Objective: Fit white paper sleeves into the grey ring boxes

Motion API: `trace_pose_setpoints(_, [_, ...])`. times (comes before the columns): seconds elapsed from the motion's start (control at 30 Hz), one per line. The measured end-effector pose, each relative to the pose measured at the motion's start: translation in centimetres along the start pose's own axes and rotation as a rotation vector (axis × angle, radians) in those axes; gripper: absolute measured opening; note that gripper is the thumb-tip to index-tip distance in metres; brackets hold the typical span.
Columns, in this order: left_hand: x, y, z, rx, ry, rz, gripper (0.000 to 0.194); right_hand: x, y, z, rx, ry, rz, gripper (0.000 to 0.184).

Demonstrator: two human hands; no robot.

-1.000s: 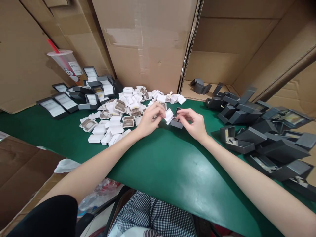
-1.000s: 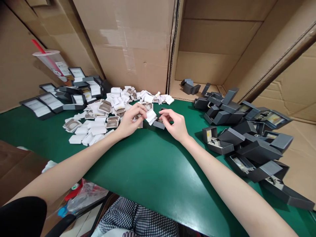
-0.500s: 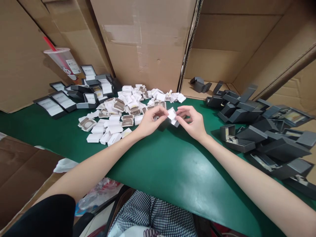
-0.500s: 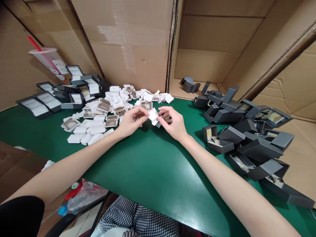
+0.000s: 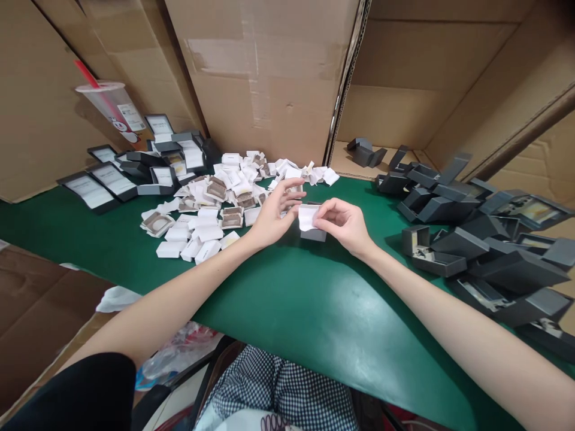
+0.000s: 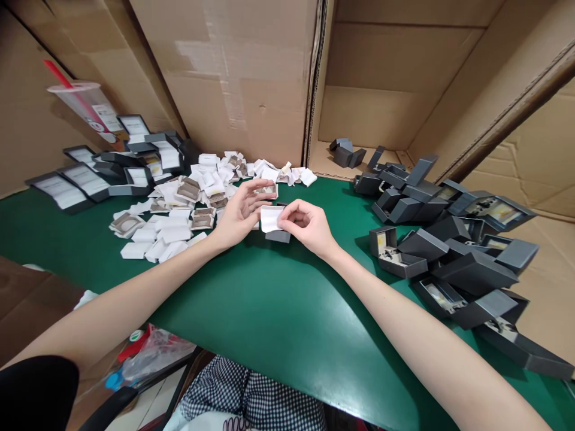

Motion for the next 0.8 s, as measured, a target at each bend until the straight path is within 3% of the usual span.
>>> trace_pose_setpoints(0.1, [-0.1, -0.6, 0.0, 0.056, -0.086, -0.014, 0.046, -0.6, 0.0, -0.1, -0.031, -0.055, 0.046, 0.028])
trace_pose_setpoints(0.23, [-0.5, -1.1, -0.2, 0.093, -0.239, 0.132, 0.050, -1.0, -0.2, -0.4, -0.010, -0.080, 0.060, 0.023])
trace_pose_setpoints(0.33, [-0.7, -1.1, -0.3, 0.105, -0.275, 0.158, 0.051, -1.3, -0.5, -0.7, 0.042, -0.066, 0.006, 0.015])
trace_pose_setpoints(0.43, [-0.5, -1.2, -0.2, 0.124, -0.204, 0.100, 0.050, -1.2, -1.3, -1.0, 0.221, 0.005, -0.165, 0.007])
trace_pose_setpoints(0.53, [-0.2, -1.4, 0.1, 0.124, -0.135, 0.051, 0.044, -1.0, -1.9, -1.0, 0.361, 0.075, -0.319, 0.011])
trace_pose_setpoints(0.7, [0.4, -1.8, 0.4, 0.166, -0.026, 0.070, 0.036, -0.4, -1.5, -0.6, 0.287, 0.105, -0.416, 0.012])
trace_pose_setpoints(0.8, [0.5, -1.8, 0.2, 0.227, -0.020, 0.042, 0.037, -0.4, -1.3, -0.5, 0.266, 0.079, -0.450, 0.012])
Point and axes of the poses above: each hand's wrist, its own z-axis towards the middle knuckle, its own x-axis out of the back of the hand, y = z × x, the point moved 4 cm from there along z, towards the middle knuckle, and after that the axes turned 9 degrees about z, right-handed, at the moved point
